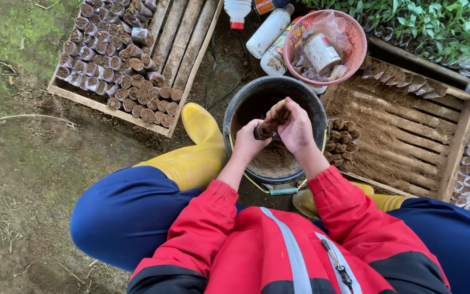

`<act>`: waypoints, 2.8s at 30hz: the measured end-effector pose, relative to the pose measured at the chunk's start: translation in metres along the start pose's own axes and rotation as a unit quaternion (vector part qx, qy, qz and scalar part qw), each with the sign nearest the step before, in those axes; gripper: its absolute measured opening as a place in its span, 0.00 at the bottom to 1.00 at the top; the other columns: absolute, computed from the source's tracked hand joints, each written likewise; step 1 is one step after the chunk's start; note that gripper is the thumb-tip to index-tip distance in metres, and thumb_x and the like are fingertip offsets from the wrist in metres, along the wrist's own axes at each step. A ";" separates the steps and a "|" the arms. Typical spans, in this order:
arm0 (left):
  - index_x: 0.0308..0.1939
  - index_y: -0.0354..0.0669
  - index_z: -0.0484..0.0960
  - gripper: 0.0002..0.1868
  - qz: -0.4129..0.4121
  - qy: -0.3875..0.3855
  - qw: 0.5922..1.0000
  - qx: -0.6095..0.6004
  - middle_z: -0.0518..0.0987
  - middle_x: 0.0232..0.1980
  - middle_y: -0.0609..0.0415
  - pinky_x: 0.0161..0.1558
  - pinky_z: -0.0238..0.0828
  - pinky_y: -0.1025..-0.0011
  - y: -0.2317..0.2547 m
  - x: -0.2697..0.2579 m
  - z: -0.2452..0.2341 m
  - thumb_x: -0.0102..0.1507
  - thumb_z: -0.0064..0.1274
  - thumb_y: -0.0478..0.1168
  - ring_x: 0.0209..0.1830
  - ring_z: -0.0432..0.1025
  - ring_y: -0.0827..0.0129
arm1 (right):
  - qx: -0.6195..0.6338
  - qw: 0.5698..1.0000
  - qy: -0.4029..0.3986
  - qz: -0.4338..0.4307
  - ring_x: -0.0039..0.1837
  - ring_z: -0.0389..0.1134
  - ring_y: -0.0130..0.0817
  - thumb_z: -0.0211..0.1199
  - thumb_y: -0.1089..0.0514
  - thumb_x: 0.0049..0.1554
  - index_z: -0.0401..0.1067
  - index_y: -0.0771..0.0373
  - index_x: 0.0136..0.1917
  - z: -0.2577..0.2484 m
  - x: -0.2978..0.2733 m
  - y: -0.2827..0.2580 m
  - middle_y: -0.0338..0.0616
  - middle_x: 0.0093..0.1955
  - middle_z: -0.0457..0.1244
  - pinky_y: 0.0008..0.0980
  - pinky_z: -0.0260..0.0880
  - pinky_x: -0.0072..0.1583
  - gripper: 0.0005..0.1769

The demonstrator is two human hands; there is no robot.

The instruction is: The person sits on the ground and fills small plastic seedling pots with soil from a bucket. They scoop soil with their hands, pack it into the pots, and place the filled pots onto a wooden tray.

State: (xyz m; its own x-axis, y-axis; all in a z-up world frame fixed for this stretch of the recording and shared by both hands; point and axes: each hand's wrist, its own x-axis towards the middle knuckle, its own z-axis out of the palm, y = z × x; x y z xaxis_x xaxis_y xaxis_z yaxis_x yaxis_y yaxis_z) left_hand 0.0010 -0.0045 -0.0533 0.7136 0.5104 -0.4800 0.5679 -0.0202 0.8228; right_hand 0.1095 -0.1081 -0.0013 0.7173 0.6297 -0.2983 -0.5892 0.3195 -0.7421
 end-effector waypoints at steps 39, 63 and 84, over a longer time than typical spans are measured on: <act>0.62 0.37 0.77 0.28 0.066 -0.026 0.995 -0.072 0.80 0.56 0.30 0.65 0.70 0.53 0.000 -0.009 -0.002 0.56 0.57 0.31 0.63 0.73 0.43 | -0.818 0.502 -0.216 -0.181 0.84 0.42 0.47 0.53 0.76 0.48 0.46 0.60 0.83 0.012 -0.064 0.003 0.50 0.84 0.44 0.49 0.46 0.80 0.51; 0.73 0.54 0.67 0.42 0.035 -0.152 0.972 0.173 0.77 0.67 0.47 0.64 0.74 0.60 -0.036 0.018 0.069 0.54 0.59 0.33 0.64 0.74 0.55 | -0.731 0.672 -0.081 -0.083 0.63 0.66 0.50 0.70 0.59 0.44 0.72 0.52 0.54 -0.089 -0.072 -0.070 0.44 0.54 0.64 0.52 0.71 0.62 0.23; 0.55 0.52 0.85 0.21 0.225 -0.072 0.967 0.099 0.82 0.58 0.52 0.68 0.69 0.61 0.058 -0.021 0.125 0.60 0.52 0.28 0.65 0.73 0.57 | -0.689 0.662 0.233 0.181 0.57 0.73 0.46 0.70 0.60 0.44 0.76 0.53 0.48 -0.392 -0.108 0.014 0.43 0.46 0.67 0.44 0.77 0.59 0.16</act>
State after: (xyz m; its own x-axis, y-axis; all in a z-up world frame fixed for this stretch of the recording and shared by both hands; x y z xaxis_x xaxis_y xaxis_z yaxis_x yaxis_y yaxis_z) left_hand 0.0707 -0.1242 -0.0333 0.9483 0.2863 -0.1369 0.2443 -0.3832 0.8908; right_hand 0.1696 -0.4497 -0.2149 0.8475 0.0987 -0.5215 -0.0862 -0.9439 -0.3188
